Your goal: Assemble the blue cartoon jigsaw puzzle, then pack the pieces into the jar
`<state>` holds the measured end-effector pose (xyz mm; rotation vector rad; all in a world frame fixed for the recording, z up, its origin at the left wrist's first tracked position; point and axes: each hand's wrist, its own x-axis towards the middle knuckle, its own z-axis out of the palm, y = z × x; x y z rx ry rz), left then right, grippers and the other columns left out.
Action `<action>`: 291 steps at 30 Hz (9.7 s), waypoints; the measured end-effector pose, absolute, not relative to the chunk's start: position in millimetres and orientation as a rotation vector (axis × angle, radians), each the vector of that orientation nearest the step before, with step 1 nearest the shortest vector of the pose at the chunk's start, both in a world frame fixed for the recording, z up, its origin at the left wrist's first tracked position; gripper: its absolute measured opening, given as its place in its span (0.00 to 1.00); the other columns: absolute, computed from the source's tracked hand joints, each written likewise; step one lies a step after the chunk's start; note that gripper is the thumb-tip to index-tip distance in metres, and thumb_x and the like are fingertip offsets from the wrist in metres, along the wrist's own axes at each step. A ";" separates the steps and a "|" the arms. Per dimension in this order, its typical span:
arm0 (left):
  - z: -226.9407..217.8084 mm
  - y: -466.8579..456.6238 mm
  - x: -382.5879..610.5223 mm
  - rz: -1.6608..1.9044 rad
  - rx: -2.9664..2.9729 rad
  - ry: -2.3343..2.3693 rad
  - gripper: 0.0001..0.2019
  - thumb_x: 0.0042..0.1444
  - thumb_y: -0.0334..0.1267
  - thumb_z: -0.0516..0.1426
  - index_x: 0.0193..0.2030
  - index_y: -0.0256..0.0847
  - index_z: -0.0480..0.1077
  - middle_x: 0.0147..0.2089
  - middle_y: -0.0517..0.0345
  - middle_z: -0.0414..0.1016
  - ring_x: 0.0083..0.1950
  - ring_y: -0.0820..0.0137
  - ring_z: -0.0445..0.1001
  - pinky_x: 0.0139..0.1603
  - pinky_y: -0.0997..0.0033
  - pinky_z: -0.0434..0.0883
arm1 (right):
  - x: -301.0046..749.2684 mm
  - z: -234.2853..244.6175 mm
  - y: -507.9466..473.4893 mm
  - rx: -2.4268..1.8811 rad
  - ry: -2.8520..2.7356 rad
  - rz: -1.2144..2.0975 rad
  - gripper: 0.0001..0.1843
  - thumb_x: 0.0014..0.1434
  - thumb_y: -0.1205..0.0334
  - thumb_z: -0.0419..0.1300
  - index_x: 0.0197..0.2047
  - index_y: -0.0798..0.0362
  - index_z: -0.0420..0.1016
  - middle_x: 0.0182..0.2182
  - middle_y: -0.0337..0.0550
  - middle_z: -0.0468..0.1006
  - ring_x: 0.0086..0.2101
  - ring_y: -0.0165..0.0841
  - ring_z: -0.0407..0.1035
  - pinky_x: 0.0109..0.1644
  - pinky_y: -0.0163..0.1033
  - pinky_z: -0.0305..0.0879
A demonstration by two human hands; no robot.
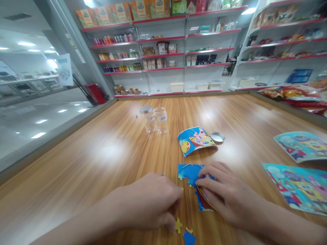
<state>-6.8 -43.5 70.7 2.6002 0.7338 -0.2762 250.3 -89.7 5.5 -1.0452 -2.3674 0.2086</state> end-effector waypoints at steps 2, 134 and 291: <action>68.7 -51.3 -2.8 -0.266 2.605 0.665 0.11 0.49 0.40 0.72 0.34 0.43 0.75 0.33 0.60 0.80 0.34 0.64 0.79 0.29 0.69 0.60 | 250.6 5.4 -90.2 -1.043 -2.366 0.212 0.14 0.66 0.70 0.54 0.50 0.50 0.77 0.45 0.48 0.74 0.44 0.42 0.67 0.50 0.53 0.63; 77.7 -37.1 -16.2 -0.382 2.801 0.569 0.07 0.48 0.34 0.71 0.30 0.44 0.78 0.28 0.59 0.81 0.30 0.64 0.80 0.22 0.69 0.58 | 256.2 -0.9 -89.6 -1.059 -2.447 0.182 0.11 0.67 0.69 0.54 0.49 0.49 0.73 0.47 0.51 0.73 0.46 0.44 0.68 0.50 0.53 0.66; -1.6 -31.1 1.7 0.798 2.566 0.721 0.21 0.53 0.22 0.51 0.51 0.41 0.70 0.46 0.51 0.66 0.38 0.67 0.68 0.35 0.67 0.67 | 256.5 0.8 -87.9 -1.123 -2.173 0.123 0.12 0.63 0.75 0.54 0.44 0.54 0.75 0.39 0.47 0.73 0.41 0.41 0.64 0.45 0.49 0.60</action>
